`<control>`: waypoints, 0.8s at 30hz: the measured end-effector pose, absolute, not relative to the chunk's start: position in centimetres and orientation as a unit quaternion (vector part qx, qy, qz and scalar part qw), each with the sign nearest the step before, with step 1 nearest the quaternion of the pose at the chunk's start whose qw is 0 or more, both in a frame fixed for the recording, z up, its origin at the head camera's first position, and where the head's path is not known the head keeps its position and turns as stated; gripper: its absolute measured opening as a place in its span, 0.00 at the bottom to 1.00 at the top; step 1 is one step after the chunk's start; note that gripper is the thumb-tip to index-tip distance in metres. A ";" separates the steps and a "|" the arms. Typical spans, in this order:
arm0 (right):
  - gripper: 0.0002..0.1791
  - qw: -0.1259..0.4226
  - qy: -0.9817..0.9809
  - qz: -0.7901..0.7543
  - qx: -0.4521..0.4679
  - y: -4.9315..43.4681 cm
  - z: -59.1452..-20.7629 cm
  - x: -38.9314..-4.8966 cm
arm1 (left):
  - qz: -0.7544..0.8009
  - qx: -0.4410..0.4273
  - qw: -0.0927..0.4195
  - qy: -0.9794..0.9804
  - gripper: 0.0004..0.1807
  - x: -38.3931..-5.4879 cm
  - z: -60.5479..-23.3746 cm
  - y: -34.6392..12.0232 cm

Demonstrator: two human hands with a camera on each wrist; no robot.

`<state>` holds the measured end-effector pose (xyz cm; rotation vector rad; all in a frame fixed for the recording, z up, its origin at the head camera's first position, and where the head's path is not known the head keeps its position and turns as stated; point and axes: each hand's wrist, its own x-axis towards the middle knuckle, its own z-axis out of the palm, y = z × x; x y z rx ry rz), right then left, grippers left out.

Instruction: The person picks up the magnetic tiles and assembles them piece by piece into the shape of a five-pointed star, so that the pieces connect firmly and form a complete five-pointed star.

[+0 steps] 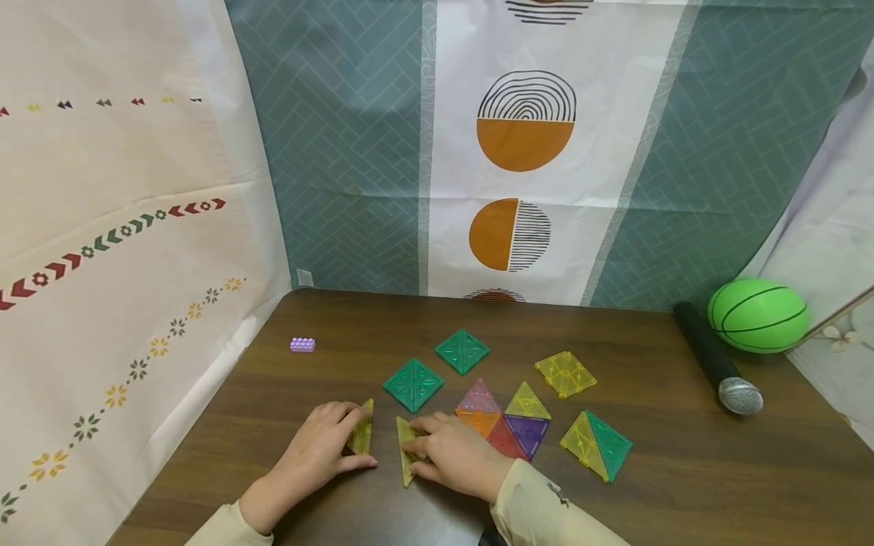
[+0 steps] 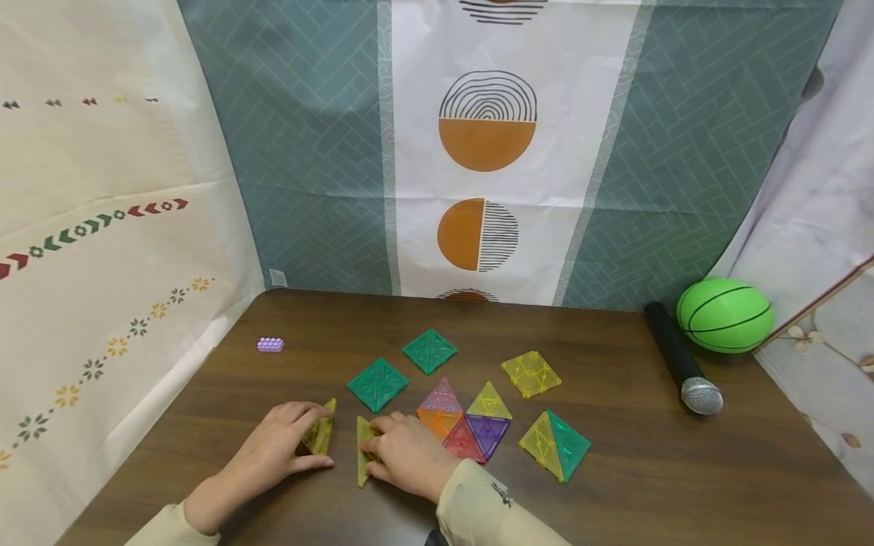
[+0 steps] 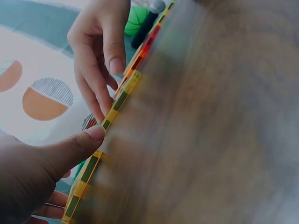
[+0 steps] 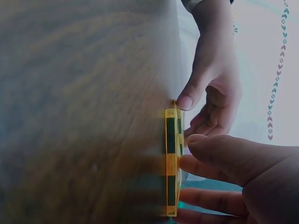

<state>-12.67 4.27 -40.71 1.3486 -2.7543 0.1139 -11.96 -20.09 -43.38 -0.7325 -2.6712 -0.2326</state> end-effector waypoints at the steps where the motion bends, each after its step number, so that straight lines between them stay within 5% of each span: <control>1: 0.17 0.037 -0.897 0.036 0.438 4.3 -40.7 -12.7 | -0.083 -0.261 0.181 -0.945 0.36 -11.9 -43.4 -20.0; 24: 0.14 0.068 -0.902 0.019 0.427 4.9 -40.5 -12.2 | -0.082 -0.319 0.208 -0.921 0.36 -11.3 -43.7 -18.2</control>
